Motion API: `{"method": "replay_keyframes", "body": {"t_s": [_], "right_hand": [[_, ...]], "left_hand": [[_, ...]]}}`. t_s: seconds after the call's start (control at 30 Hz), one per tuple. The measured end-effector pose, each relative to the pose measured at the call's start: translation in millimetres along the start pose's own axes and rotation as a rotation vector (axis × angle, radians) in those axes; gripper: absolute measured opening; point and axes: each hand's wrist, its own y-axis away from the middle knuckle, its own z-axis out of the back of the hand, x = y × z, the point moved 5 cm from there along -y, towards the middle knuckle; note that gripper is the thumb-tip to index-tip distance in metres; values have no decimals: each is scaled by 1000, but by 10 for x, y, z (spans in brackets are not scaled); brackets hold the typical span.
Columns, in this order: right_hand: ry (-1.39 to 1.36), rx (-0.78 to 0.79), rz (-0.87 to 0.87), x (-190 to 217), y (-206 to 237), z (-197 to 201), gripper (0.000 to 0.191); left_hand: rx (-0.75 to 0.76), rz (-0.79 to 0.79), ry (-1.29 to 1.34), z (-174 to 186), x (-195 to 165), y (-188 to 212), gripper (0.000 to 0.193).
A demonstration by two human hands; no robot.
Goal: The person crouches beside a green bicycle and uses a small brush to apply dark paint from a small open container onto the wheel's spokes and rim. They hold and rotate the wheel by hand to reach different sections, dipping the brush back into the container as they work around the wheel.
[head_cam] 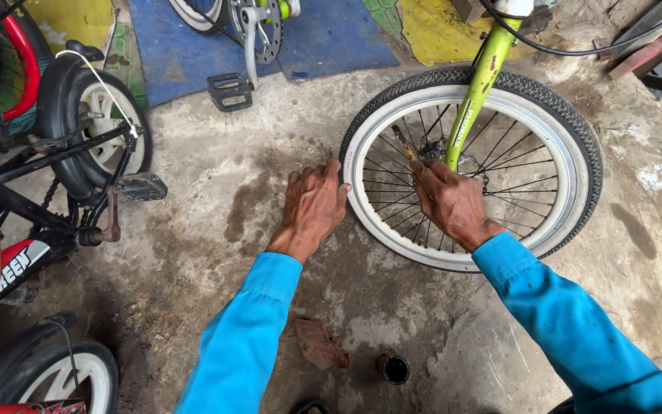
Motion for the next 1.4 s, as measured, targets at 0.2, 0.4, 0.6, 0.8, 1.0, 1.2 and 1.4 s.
{"method": "replay_keyframes", "body": {"t_s": [0.2, 0.4, 0.6, 0.8, 1.0, 1.2, 1.4], "right_hand": [[57, 92, -57, -41, 23, -15, 25], [25, 34, -28, -29, 41, 44, 29], [68, 107, -95, 22, 29, -89, 23], [67, 112, -142, 107, 140, -78, 22], [93, 126, -153, 125, 21, -148, 20], [32, 98, -156, 149, 76, -99, 21], [72, 123, -178, 152, 61, -114, 19]], "left_hand": [[-18, 4, 5, 26, 129, 60, 55], [29, 56, 13, 47, 263, 76, 53], [8, 46, 14, 71, 228, 69, 55], [30, 46, 13, 54, 225, 62, 55], [-2, 28, 29, 81, 176, 61, 55], [65, 67, 22, 113, 191, 85, 52], [14, 45, 32, 161, 160, 81, 53]]}}
